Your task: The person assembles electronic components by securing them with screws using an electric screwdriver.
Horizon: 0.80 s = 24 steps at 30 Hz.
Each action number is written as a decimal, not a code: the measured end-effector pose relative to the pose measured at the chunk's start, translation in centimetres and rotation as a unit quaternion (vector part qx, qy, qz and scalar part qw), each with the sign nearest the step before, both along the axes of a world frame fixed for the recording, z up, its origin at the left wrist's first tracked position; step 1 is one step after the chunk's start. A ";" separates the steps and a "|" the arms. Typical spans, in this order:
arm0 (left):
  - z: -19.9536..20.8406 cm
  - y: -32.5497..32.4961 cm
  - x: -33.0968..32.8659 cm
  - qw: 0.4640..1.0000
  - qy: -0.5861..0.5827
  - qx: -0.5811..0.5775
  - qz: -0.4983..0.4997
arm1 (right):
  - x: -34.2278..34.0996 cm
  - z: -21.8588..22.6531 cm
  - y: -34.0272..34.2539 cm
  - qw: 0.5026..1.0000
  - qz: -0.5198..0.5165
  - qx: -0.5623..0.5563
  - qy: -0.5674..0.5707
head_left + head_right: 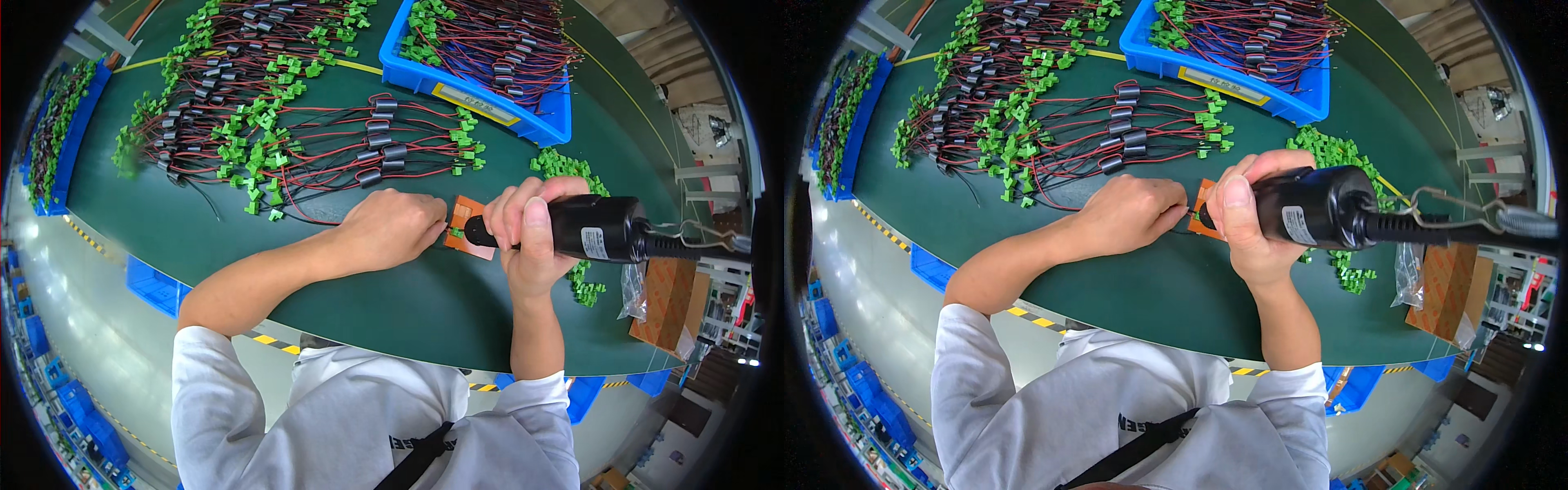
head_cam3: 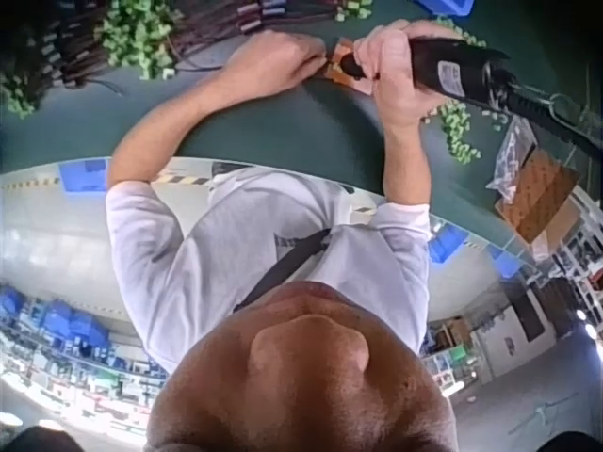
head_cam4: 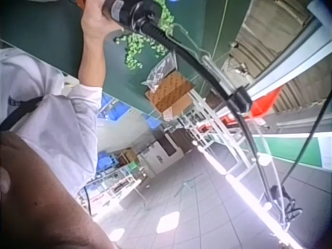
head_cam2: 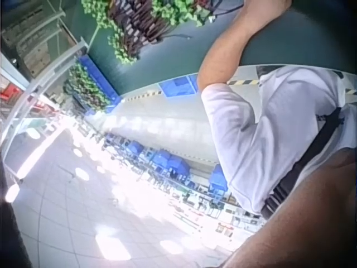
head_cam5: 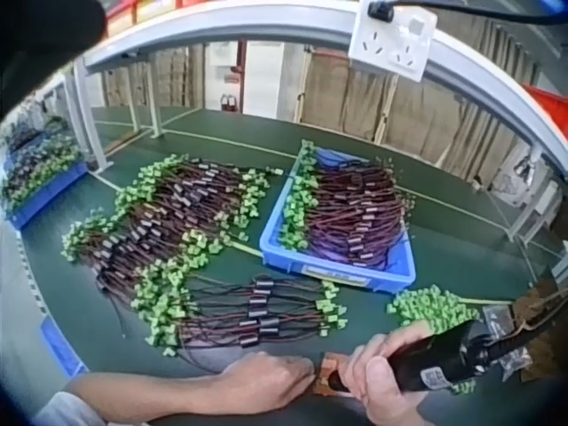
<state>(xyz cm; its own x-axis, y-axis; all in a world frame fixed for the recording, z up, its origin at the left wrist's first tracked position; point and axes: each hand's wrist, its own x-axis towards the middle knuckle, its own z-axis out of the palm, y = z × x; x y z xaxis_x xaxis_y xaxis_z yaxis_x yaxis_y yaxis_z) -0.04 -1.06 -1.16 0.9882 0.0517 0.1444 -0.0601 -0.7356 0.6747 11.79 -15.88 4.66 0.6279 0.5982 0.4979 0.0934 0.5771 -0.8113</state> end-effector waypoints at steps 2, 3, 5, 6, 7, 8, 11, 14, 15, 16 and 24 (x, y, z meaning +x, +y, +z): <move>0.0 0.2 -0.1 1.000 0.002 0.009 -0.003 | 0.0 -0.1 0.1 0.999 0.005 0.004 0.040; -0.1 0.1 -0.1 1.000 -0.005 0.003 0.001 | -0.1 -0.1 0.2 0.999 -0.001 0.013 0.044; -0.2 0.0 0.0 1.000 -0.008 0.006 -0.003 | -0.1 -0.2 0.1 0.999 -0.028 -0.011 0.029; -0.2 0.1 0.1 1.000 -0.014 0.004 -0.003 | -0.1 -0.4 0.0 0.999 -0.035 -0.002 0.033; -0.1 0.0 0.2 1.000 -0.022 0.001 -0.002 | 0.0 -0.4 -0.1 0.997 -0.060 -0.040 -0.002; 0.0 0.0 0.2 1.000 -0.020 0.009 -0.009 | 0.0 -0.2 -0.2 0.993 -0.086 -0.079 -0.036; 0.5 -0.2 0.1 1.000 -0.023 0.012 -0.012 | 0.2 0.3 -0.4 0.995 -0.058 -0.065 0.040; 0.9 -0.1 0.0 0.999 -0.038 0.027 -0.018 | 2.0 1.5 -0.9 0.992 0.049 -0.031 0.109; 1.1 -0.3 -0.3 0.999 -0.038 0.027 -0.023 | 2.8 1.6 -1.4 0.993 0.075 -0.009 0.096; 1.3 -0.4 -0.3 0.998 -0.040 0.026 -0.030 | 4.0 1.7 -2.0 0.992 0.098 0.013 0.080; 1.8 1.0 -1.1 0.961 -0.202 0.140 -0.129 | 9.9 3.5 -4.0 0.960 0.145 -0.238 -0.028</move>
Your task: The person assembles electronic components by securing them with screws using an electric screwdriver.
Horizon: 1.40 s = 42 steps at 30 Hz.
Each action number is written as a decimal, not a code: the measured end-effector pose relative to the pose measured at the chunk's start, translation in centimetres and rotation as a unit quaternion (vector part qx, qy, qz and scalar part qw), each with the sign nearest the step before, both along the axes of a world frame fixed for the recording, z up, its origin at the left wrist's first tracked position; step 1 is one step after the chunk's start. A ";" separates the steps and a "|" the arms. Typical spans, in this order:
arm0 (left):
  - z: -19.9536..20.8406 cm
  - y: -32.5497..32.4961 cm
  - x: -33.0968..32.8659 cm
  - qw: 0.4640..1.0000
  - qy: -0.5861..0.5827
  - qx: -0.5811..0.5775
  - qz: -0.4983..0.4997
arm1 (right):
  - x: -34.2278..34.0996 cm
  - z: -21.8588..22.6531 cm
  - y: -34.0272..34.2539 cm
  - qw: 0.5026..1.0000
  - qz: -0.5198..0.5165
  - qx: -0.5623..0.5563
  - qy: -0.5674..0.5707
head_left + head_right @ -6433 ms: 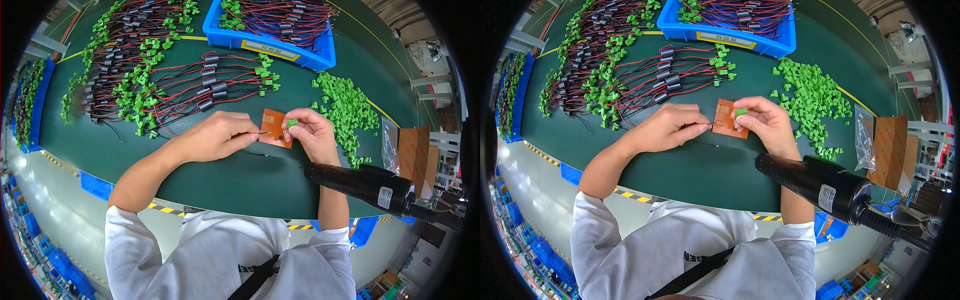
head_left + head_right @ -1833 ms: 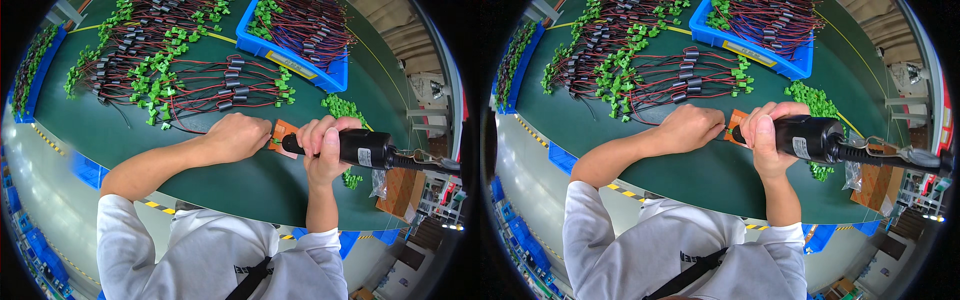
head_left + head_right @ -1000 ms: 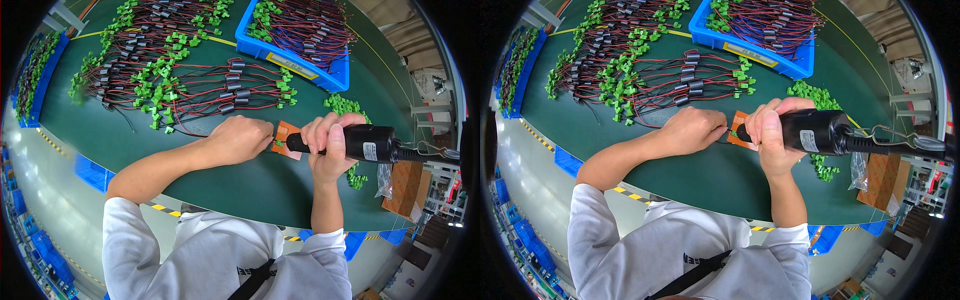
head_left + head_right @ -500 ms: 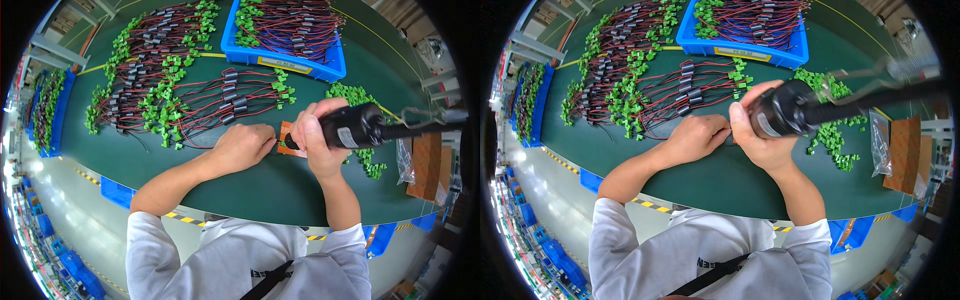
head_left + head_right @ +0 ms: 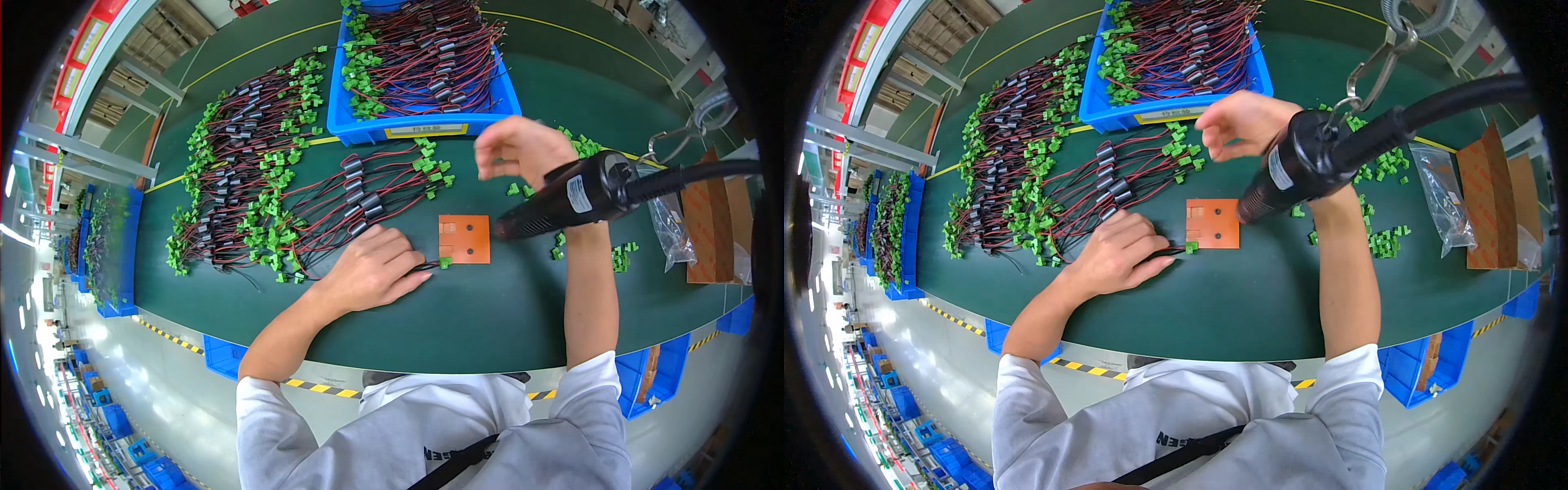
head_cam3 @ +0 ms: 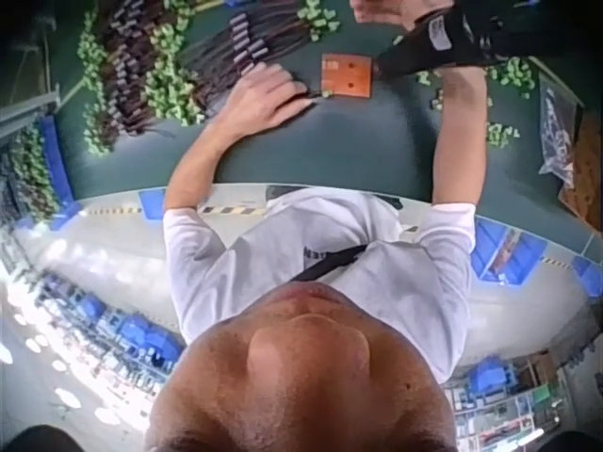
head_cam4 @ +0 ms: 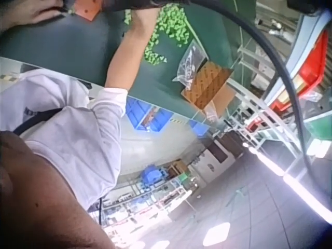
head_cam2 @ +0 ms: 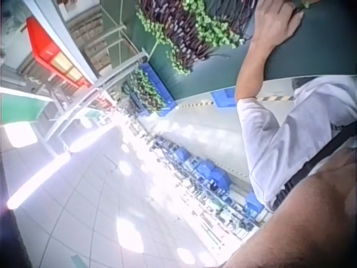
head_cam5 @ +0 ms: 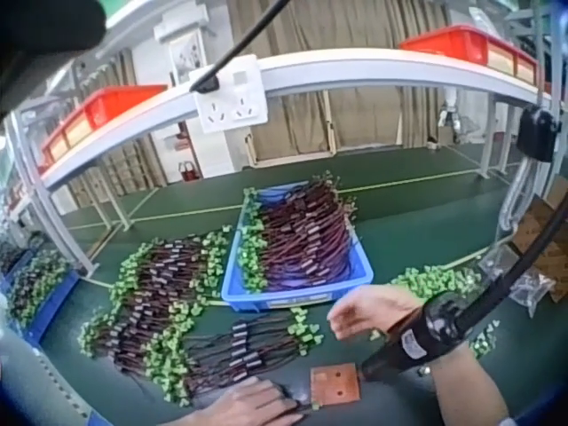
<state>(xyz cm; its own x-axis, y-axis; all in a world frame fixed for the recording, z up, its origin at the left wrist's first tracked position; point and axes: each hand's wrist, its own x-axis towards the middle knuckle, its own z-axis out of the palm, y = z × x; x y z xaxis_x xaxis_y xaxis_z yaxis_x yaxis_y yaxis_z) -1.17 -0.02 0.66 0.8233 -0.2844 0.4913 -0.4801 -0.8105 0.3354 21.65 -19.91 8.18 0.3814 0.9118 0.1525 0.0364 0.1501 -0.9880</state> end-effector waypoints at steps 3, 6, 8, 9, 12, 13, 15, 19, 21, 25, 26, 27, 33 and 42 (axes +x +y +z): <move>0.6 0.6 0.1 0.999 -0.008 0.035 -0.005 | 1.7 -3.3 1.2 0.953 -0.037 -0.138 -0.267; 0.7 1.9 0.0 0.997 0.018 0.074 -0.027 | 1.8 -4.6 2.7 0.867 -0.038 -0.208 -0.451; -0.1 2.5 0.1 0.998 0.020 0.063 -0.019 | 1.3 -4.8 3.6 0.858 -0.029 -0.226 -0.460; -0.6 2.7 0.2 0.998 0.028 0.044 -0.026 | 1.1 -5.0 4.0 0.849 -0.033 -0.239 -0.471; -1.3 2.6 0.4 0.999 0.034 0.005 -0.021 | 1.6 -6.3 4.6 0.861 0.001 -0.276 -0.428; -1.6 2.7 0.3 0.999 0.036 0.003 -0.018 | 1.4 -6.7 5.1 0.861 -0.001 -0.256 -0.440; -1.9 2.8 0.3 0.999 0.027 -0.014 -0.010 | 1.3 -6.8 5.3 0.867 -0.019 -0.275 -0.415; -2.2 2.9 -0.1 0.999 0.030 -0.020 0.000 | 0.9 -6.7 5.6 0.875 -0.050 -0.297 -0.380; -2.3 2.8 -0.1 0.999 0.029 -0.032 -0.007 | 1.0 -6.8 5.4 0.872 -0.048 -0.297 -0.387; -2.4 2.8 -0.2 0.999 0.019 -0.040 -0.007 | 1.4 -7.3 5.2 0.881 -0.046 -0.245 -0.402; -2.3 2.7 -0.1 0.999 0.020 -0.034 -0.011 | 1.6 -7.3 5.1 0.888 -0.044 -0.214 -0.405; -2.3 2.7 0.0 0.999 0.021 -0.029 -0.016 | 1.7 -7.1 4.8 0.886 -0.044 -0.214 -0.408; -1.8 2.8 -0.4 1.000 -0.006 -0.013 -0.014 | 1.9 -6.5 4.7 0.924 -0.036 -0.248 -0.290; -1.6 3.4 -0.2 0.971 -0.079 0.089 0.208 | 2.4 -6.4 4.4 0.943 -0.022 -0.254 -0.213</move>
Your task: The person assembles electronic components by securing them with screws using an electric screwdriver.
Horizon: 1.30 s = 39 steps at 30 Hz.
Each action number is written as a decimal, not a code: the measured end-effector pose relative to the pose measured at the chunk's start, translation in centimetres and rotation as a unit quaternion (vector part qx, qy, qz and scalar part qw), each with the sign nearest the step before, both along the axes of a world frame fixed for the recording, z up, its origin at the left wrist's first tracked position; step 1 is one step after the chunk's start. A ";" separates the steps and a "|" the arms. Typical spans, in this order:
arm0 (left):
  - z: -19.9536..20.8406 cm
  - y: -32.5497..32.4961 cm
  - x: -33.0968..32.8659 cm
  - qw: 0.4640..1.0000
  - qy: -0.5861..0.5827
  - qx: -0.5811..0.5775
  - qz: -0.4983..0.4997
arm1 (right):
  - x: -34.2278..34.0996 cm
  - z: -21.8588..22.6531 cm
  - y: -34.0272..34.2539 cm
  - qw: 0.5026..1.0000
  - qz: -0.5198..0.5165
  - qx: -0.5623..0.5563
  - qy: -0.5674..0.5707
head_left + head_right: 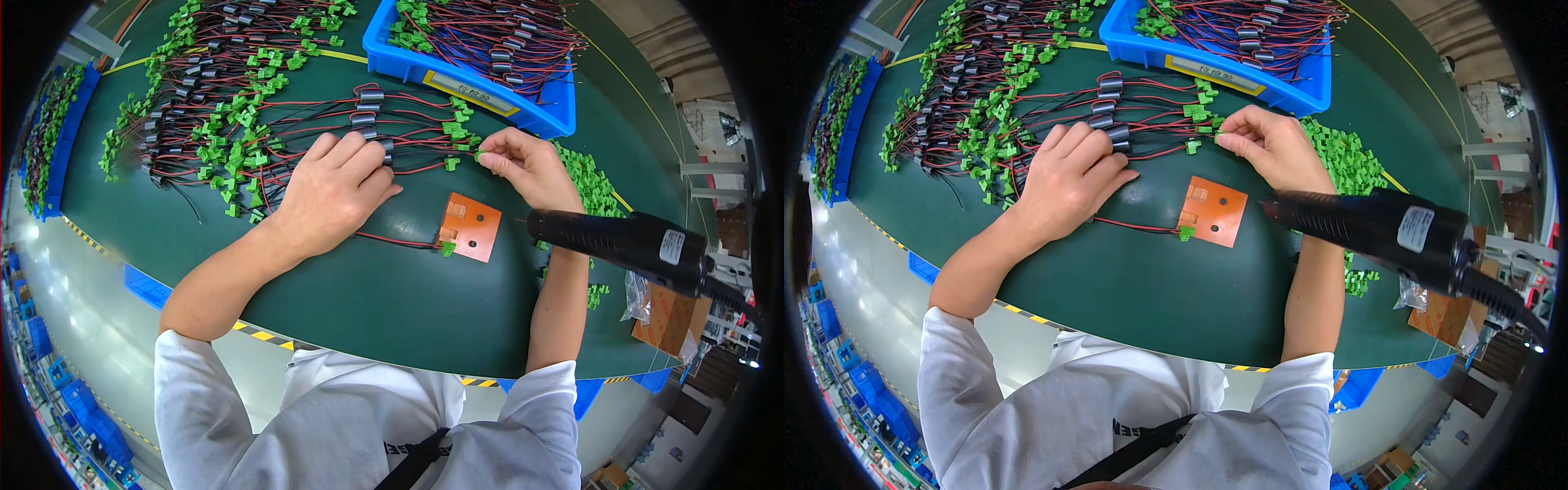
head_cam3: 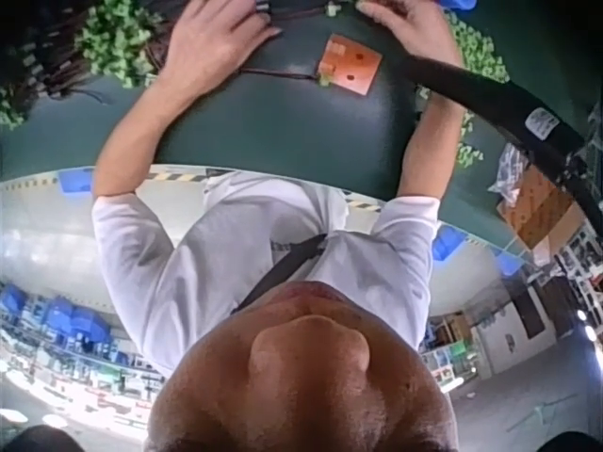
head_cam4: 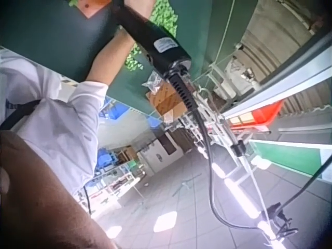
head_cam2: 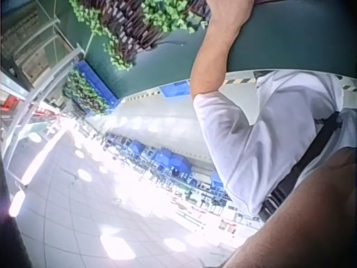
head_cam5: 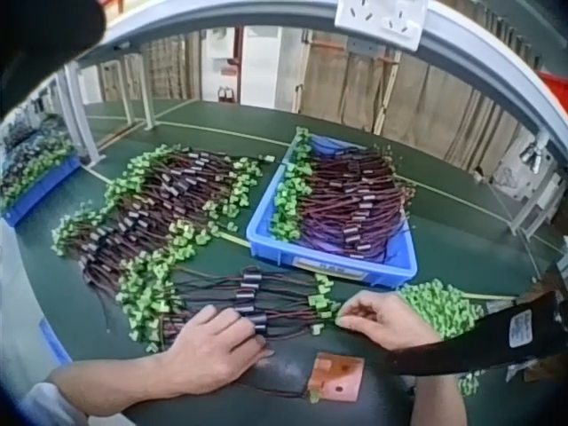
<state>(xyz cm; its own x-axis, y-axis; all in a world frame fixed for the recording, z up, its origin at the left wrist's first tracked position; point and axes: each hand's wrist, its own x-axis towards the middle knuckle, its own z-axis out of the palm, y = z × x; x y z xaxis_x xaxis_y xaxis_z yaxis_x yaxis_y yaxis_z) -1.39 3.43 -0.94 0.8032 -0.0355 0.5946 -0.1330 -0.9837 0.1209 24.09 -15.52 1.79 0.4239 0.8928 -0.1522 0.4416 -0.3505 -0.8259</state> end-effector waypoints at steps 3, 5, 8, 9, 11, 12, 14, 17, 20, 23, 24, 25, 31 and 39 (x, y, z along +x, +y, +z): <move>-0.2 0.0 0.0 1.000 0.016 -0.016 0.013 | 0.2 -0.3 0.0 1.000 0.015 -0.019 -0.016; -0.2 0.0 0.1 0.999 0.023 -0.022 0.012 | 0.4 -0.7 -0.1 0.999 0.024 0.021 -0.024; -0.2 0.0 0.0 0.999 0.037 -0.028 0.014 | 0.5 -0.8 -0.2 0.999 0.033 0.015 -0.029; -0.2 0.0 0.0 0.999 0.043 -0.028 0.014 | 0.5 -0.8 -0.1 0.999 0.035 0.015 -0.028; -0.3 -0.1 0.0 0.998 0.046 -0.033 0.017 | 0.4 -0.6 -0.1 0.999 0.035 -0.007 -0.031; -0.3 -0.1 0.1 0.998 0.049 -0.037 0.019 | 0.3 -0.5 -0.2 0.999 0.036 -0.007 -0.031; -0.4 -0.1 0.3 0.998 0.037 -0.039 0.027 | 0.2 -0.4 -0.2 0.999 0.046 -0.013 -0.025; -0.4 0.0 0.2 0.998 0.031 -0.048 0.028 | 0.3 0.2 -0.4 0.996 0.082 -0.045 -0.012; -0.1 0.0 -0.1 0.996 0.057 -0.072 0.007 | 0.4 0.4 -0.2 0.995 0.079 -0.061 -0.031; 0.1 0.0 0.0 0.993 0.076 -0.089 -0.016 | -0.5 -0.2 0.3 0.998 0.028 0.030 -0.047; 0.1 0.0 0.1 0.993 0.076 -0.090 -0.023 | -0.7 -0.1 0.5 0.998 0.028 0.030 -0.048; 0.0 0.1 0.0 0.993 0.077 -0.090 -0.023 | -1.1 0.1 0.8 0.993 0.033 0.030 -0.111; -0.4 0.0 0.2 0.994 0.068 -0.078 -0.025 | -2.3 -0.9 1.4 0.960 0.042 0.049 -0.274; 0.0 0.0 -0.1 0.989 0.115 -0.090 -0.031 | -1.2 0.0 0.8 0.975 0.088 0.023 -0.203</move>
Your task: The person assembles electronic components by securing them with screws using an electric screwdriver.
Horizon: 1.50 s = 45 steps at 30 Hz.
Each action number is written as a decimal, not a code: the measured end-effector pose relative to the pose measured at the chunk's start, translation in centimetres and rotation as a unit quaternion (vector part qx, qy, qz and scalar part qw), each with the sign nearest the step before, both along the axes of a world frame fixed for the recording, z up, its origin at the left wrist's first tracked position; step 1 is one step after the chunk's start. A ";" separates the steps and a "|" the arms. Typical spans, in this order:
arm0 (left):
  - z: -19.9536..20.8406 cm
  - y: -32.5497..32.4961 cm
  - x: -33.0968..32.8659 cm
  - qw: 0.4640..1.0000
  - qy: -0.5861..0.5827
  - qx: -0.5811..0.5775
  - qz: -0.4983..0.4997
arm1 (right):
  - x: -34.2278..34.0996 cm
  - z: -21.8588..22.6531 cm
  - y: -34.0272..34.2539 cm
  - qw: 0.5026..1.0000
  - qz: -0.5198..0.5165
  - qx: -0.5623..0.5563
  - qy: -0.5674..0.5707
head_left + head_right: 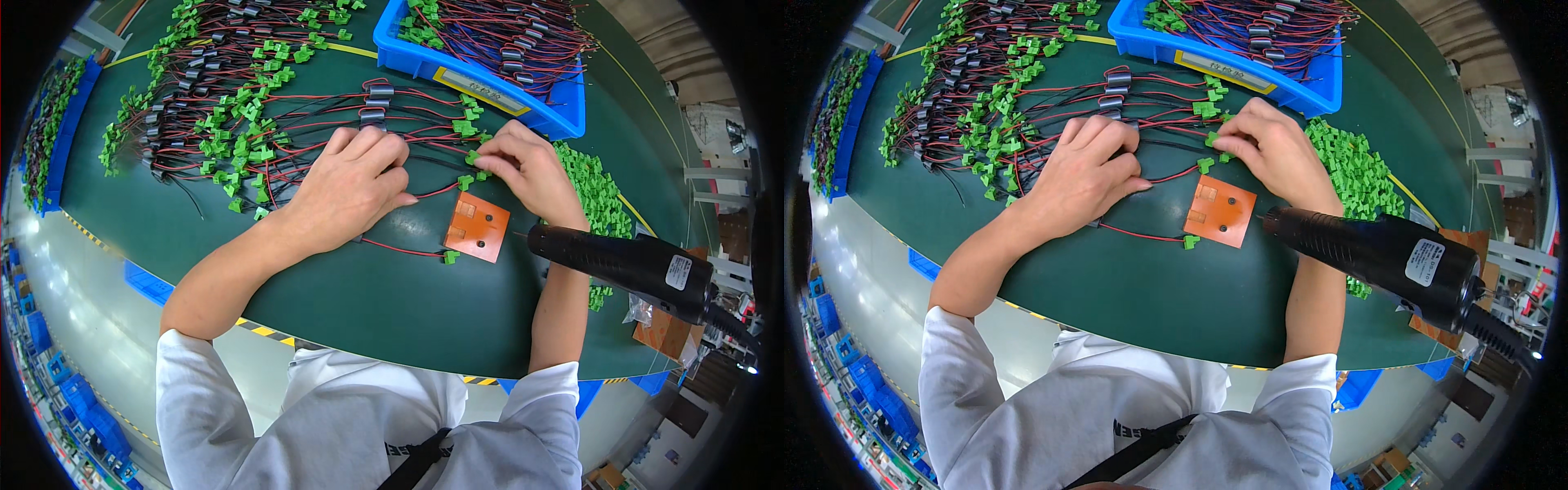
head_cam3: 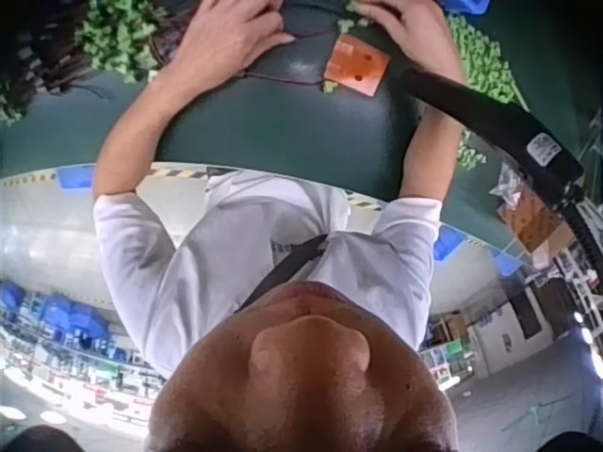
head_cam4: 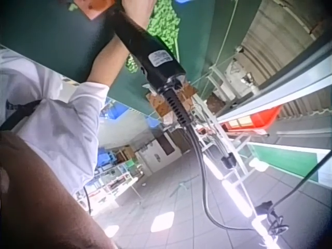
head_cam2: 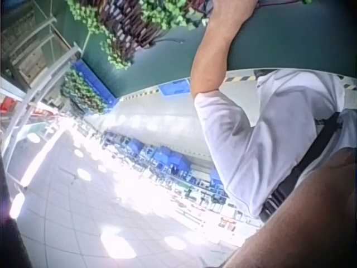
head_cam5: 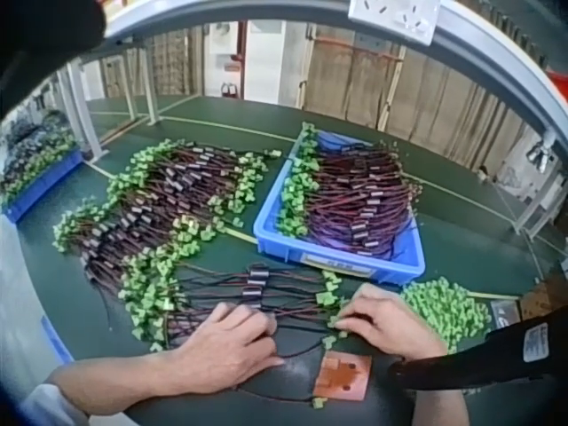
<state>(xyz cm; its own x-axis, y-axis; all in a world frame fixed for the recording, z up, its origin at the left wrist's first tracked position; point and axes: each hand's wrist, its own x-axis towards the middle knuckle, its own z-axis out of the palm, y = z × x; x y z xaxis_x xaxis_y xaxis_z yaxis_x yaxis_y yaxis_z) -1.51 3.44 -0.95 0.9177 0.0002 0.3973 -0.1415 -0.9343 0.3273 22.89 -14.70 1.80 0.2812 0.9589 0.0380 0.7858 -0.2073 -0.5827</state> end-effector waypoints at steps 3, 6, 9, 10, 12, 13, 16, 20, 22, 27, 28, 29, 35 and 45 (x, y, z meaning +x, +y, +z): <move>0.1 -0.2 0.2 0.999 -0.049 0.001 0.021 | 0.3 -0.2 0.2 0.996 -0.016 0.074 -0.042; -0.2 -0.2 0.2 0.998 -0.045 0.001 0.046 | -0.2 -0.5 0.5 0.993 -0.081 0.073 -0.048; -0.4 -0.1 0.4 0.997 -0.049 0.006 0.055 | 0.2 -1.3 0.6 0.994 -0.054 0.085 -0.044; -0.5 -0.1 0.4 0.997 -0.047 0.005 0.055 | 0.3 -1.1 0.6 0.995 -0.056 0.068 -0.043; -0.6 -0.1 0.3 0.997 -0.050 0.005 0.056 | 0.2 -1.1 0.6 0.996 -0.059 0.049 -0.040; -0.6 -0.1 0.4 0.997 -0.050 0.006 0.055 | 0.2 -1.1 0.6 0.997 -0.068 0.037 -0.026; -0.4 -0.1 0.4 0.997 -0.050 0.003 0.051 | 0.2 -1.0 0.5 0.997 -0.074 0.028 -0.017; -0.4 -0.1 0.5 0.997 -0.058 -0.001 0.041 | 0.2 -1.0 0.4 0.998 -0.064 0.020 -0.022; -0.4 -0.1 0.5 0.997 -0.063 0.002 0.040 | 0.1 -0.9 0.3 0.998 -0.060 0.012 -0.009; -0.3 0.0 0.4 0.998 -0.062 -0.010 0.020 | -0.4 -0.4 0.6 0.998 -0.066 0.012 0.016; -0.3 0.0 0.3 0.998 -0.062 -0.010 0.019 | -0.4 -0.5 0.6 0.997 -0.070 0.005 0.028; -0.3 0.0 0.3 0.998 -0.054 -0.010 0.014 | -0.3 -0.5 0.6 0.996 -0.075 -0.003 0.040; 0.1 -0.3 0.4 0.998 -0.054 -0.020 0.020 | -0.2 -0.5 0.6 0.996 -0.075 -0.008 0.042; -0.5 -0.1 0.4 0.999 -0.041 -0.022 -0.003 | -0.2 -0.8 0.4 0.993 -0.038 0.091 0.064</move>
<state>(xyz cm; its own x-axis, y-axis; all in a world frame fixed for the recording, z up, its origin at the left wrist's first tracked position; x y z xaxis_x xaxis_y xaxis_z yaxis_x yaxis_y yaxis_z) -1.10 3.31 -1.43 0.8825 0.0131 0.4700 -0.1752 -0.9185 0.3545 22.70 -14.35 0.97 0.3656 0.9156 0.1676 0.6893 -0.1453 -0.7098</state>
